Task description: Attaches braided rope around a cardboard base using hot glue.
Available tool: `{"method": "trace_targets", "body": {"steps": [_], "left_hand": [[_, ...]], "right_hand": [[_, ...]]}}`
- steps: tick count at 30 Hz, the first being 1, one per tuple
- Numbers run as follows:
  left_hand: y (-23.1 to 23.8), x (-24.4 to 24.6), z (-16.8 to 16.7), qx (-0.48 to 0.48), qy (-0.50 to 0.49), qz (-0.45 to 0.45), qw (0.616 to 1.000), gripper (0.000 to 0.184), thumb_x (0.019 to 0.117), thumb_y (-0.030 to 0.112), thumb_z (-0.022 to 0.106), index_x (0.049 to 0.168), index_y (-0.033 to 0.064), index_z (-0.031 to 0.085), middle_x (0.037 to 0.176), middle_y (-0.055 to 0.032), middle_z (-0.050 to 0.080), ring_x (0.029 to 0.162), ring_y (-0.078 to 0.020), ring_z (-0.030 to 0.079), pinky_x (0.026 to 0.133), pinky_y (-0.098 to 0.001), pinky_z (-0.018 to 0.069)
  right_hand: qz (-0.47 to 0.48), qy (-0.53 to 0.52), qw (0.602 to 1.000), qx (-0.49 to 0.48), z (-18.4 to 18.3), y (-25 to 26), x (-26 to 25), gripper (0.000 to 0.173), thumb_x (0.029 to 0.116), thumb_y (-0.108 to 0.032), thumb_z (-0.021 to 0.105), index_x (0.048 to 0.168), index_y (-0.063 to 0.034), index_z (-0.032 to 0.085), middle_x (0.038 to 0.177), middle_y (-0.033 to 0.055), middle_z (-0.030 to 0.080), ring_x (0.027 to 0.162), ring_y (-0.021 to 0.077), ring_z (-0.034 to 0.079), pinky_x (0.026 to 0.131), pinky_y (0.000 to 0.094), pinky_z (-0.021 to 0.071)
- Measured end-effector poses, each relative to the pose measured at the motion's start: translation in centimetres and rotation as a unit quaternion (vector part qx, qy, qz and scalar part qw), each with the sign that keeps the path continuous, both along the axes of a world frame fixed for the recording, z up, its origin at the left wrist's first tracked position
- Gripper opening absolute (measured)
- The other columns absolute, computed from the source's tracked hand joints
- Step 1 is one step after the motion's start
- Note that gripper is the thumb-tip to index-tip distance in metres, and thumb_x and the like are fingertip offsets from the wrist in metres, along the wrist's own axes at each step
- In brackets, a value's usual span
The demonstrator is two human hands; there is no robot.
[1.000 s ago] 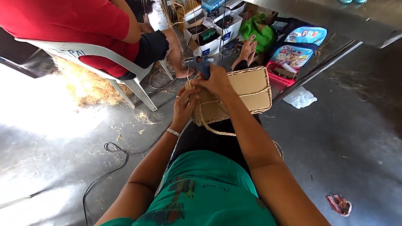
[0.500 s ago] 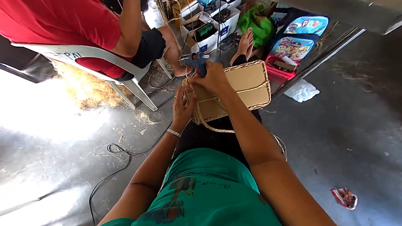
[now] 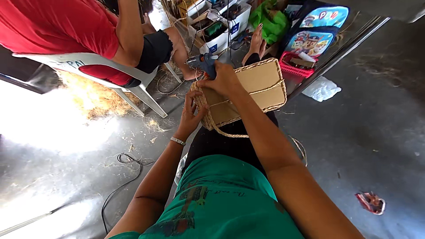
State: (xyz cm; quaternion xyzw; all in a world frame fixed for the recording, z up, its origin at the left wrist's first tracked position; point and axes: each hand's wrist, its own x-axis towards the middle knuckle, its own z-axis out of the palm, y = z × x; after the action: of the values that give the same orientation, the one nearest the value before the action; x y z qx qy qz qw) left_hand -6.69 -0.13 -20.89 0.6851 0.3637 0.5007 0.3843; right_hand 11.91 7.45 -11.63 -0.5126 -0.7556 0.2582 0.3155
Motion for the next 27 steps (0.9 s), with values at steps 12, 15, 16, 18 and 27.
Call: {"method": "trace_targets", "body": {"steps": [12,15,16,18,27], "left_hand": [[-0.3,-1.7,1.9,-0.111,0.051,-0.086,0.989,0.09,0.0849,0.013,0.079,0.157,0.0162,0.025,0.164,-0.0107,0.025,0.147,-0.028,0.04,0.105,-0.0466,0.0552],[-0.4,-1.7,1.7,-0.105,0.052,-0.088,0.989,0.089,0.0854,0.015,0.079,0.157,0.0163,0.026,0.164,-0.0103,0.026,0.147,-0.0277,0.04,0.106,-0.0468,0.0545],[-0.4,-1.8,1.7,-0.103,0.057,-0.09,0.989,0.089,0.0864,0.017,0.08,0.157,0.0162,0.026,0.165,-0.0104,0.025,0.147,-0.0281,0.039,0.106,-0.047,0.0545],[-0.6,-2.1,1.9,-0.096,0.081,-0.092,0.988,0.089,0.0872,0.025,0.082,0.158,0.0182,0.028,0.167,-0.0093,0.023,0.15,-0.0284,0.036,0.108,-0.0477,0.0532],[-1.7,-1.4,1.6,-0.089,0.126,-0.081,0.985,0.115,0.0767,0.023,0.09,0.161,0.0225,0.012,0.168,-0.0093,0.017,0.148,-0.0255,0.038,0.106,-0.0486,0.0531]], "right_hand": [[0.005,0.003,1.0,-0.004,-0.1,0.1,-0.1,0.062,0.0824,-0.044,0.085,0.123,-0.0015,0.065,0.108,0.0165,0.071,0.104,0.0296,0.068,0.097,0.05,0.0521],[0.008,0.001,1.0,0.0,-0.1,0.1,0.0,0.064,0.0821,-0.045,0.085,0.125,-0.001,0.064,0.109,0.0163,0.071,0.104,0.029,0.068,0.097,0.0497,0.0519],[0.01,0.002,1.0,0.002,-0.2,0.2,0.0,0.064,0.0819,-0.045,0.085,0.124,-0.0012,0.065,0.109,0.016,0.071,0.104,0.0285,0.068,0.097,0.0494,0.0521],[0.012,0.004,1.0,0.0,-0.4,0.3,0.1,0.064,0.0812,-0.046,0.085,0.123,-0.0017,0.066,0.109,0.0153,0.071,0.104,0.0276,0.068,0.097,0.0492,0.0523],[0.019,0.003,1.0,-0.015,-0.4,0.5,-0.2,0.059,0.0819,-0.046,0.085,0.119,-0.0042,0.067,0.107,0.0136,0.071,0.103,0.0254,0.068,0.096,0.0478,0.0521]]}}
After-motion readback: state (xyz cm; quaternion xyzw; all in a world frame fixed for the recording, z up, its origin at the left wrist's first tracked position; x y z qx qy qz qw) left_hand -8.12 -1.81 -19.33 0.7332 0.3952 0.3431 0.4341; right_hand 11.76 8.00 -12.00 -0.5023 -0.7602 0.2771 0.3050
